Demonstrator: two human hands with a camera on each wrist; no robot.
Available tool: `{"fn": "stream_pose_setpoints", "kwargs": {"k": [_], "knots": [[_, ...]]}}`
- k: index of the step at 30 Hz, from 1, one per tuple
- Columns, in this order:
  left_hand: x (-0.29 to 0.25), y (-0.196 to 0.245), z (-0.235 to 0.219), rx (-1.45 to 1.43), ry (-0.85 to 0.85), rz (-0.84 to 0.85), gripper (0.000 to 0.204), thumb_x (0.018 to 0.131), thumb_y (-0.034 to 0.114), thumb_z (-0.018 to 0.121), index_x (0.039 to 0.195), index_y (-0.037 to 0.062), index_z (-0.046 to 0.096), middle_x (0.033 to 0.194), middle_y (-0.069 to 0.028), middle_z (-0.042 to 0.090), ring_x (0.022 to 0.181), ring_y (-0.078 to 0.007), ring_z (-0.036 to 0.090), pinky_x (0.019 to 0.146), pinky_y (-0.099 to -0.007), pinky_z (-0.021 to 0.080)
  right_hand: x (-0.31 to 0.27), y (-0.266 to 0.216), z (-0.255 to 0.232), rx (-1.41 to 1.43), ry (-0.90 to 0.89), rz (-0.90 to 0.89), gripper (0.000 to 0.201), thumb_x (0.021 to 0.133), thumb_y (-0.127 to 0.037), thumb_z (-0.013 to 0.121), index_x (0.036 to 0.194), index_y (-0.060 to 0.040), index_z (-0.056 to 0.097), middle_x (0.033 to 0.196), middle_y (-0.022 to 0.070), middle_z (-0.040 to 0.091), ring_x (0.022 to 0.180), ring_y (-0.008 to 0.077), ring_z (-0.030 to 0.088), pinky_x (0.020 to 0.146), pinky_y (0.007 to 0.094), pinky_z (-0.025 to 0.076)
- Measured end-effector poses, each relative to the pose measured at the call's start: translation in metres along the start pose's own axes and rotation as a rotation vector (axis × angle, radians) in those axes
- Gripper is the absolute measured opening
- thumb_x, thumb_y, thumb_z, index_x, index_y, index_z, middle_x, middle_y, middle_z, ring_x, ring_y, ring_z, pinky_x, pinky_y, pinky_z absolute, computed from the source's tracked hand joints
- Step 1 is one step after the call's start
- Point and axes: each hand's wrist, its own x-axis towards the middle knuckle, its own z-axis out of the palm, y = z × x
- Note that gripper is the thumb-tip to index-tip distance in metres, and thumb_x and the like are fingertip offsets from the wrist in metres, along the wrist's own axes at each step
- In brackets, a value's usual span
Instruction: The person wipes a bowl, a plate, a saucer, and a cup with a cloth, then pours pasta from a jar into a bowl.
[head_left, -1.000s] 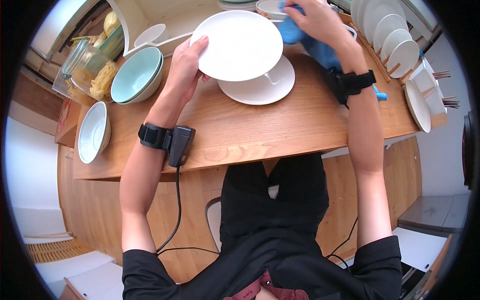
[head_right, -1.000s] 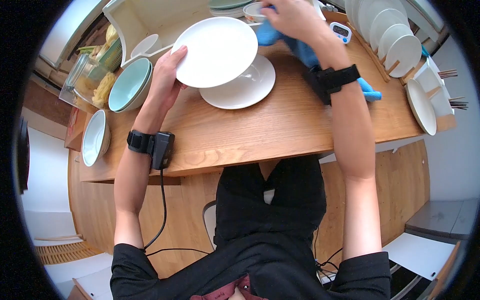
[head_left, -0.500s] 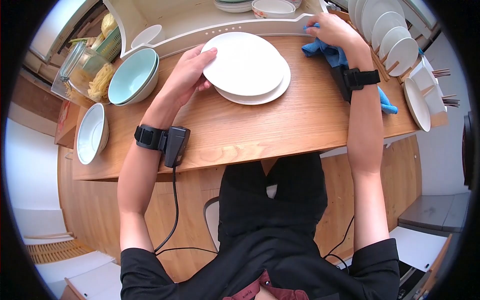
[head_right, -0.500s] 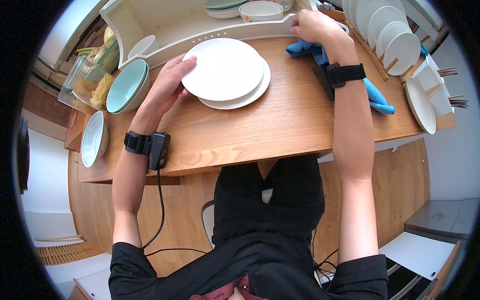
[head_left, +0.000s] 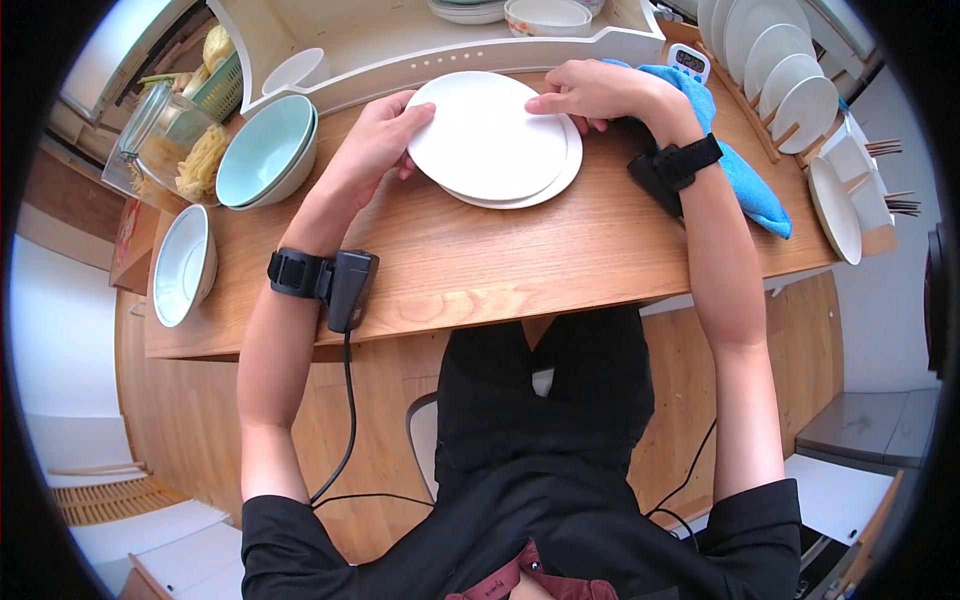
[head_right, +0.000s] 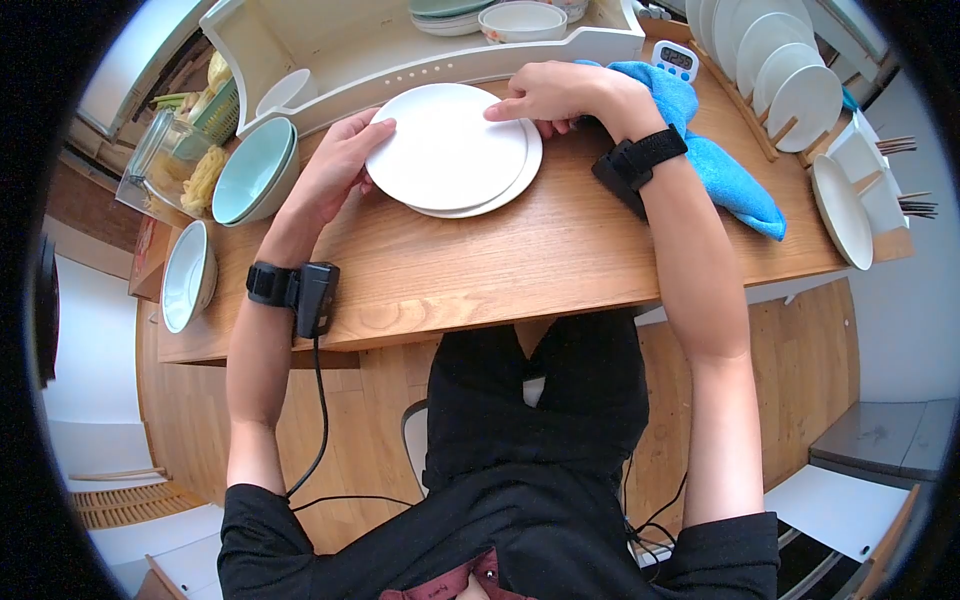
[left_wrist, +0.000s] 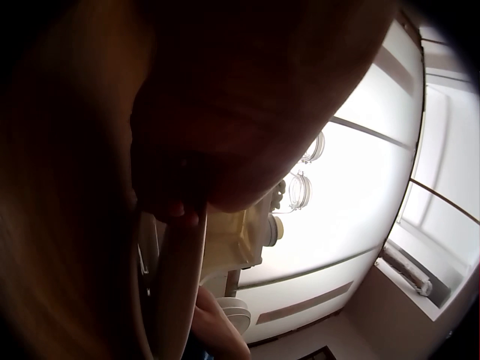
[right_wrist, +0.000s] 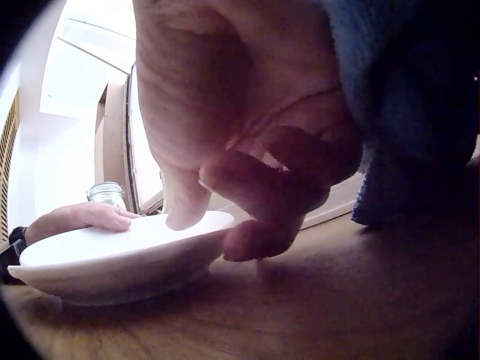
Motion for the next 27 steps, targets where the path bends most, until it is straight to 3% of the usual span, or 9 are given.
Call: {"fn": "stream_pose_setpoints", "kwargs": {"k": [5,11,26,27], "knots": [[0.002,-0.004,-0.007,0.104,0.044,-0.039,0.035,0.098,0.022,0.051,0.124,0.0007,0.059,0.072,0.0055,0.054,0.055,-0.0011,0.042,0.044,-0.0173,0.036,0.002,-0.001,0.001,-0.019,-0.081,-0.031,0.041,0.092,-0.043,0.060,0.085,-0.0026,0.064,0.057,0.0035,0.057,0.046,0.0123,0.052,0.042,0.0267,0.039],[0.005,-0.010,-0.002,0.070,0.019,-0.042,0.038,0.098,0.019,0.051,0.131,0.0003,0.055,0.077,0.0042,0.053,0.059,-0.0022,0.044,0.050,-0.0181,0.041,0.006,0.005,0.002,0.046,-0.093,-0.052,0.035,0.093,-0.037,0.060,0.089,-0.0018,0.062,0.058,0.0046,0.057,0.046,0.0122,0.051,0.042,0.0268,0.038],[0.009,-0.017,-0.006,0.045,-0.052,-0.007,0.038,0.094,0.016,0.053,0.129,0.0006,0.057,0.076,0.0015,0.059,0.053,-0.0034,0.045,0.046,-0.0184,0.040,0.003,0.006,-0.007,0.150,-0.196,-0.042,0.035,0.090,-0.033,0.066,0.097,0.0001,0.061,0.067,0.0015,0.060,0.052,0.0091,0.052,0.044,0.0246,0.039],[0.009,-0.016,-0.007,0.057,-0.073,-0.012,0.038,0.094,0.015,0.053,0.128,0.0002,0.057,0.076,0.0009,0.059,0.052,-0.0040,0.045,0.045,-0.0186,0.039,-0.001,0.004,-0.008,0.169,-0.163,-0.069,0.037,0.088,-0.036,0.067,0.092,0.0002,0.062,0.064,0.0047,0.060,0.052,0.0127,0.055,0.045,0.0285,0.043]]}}
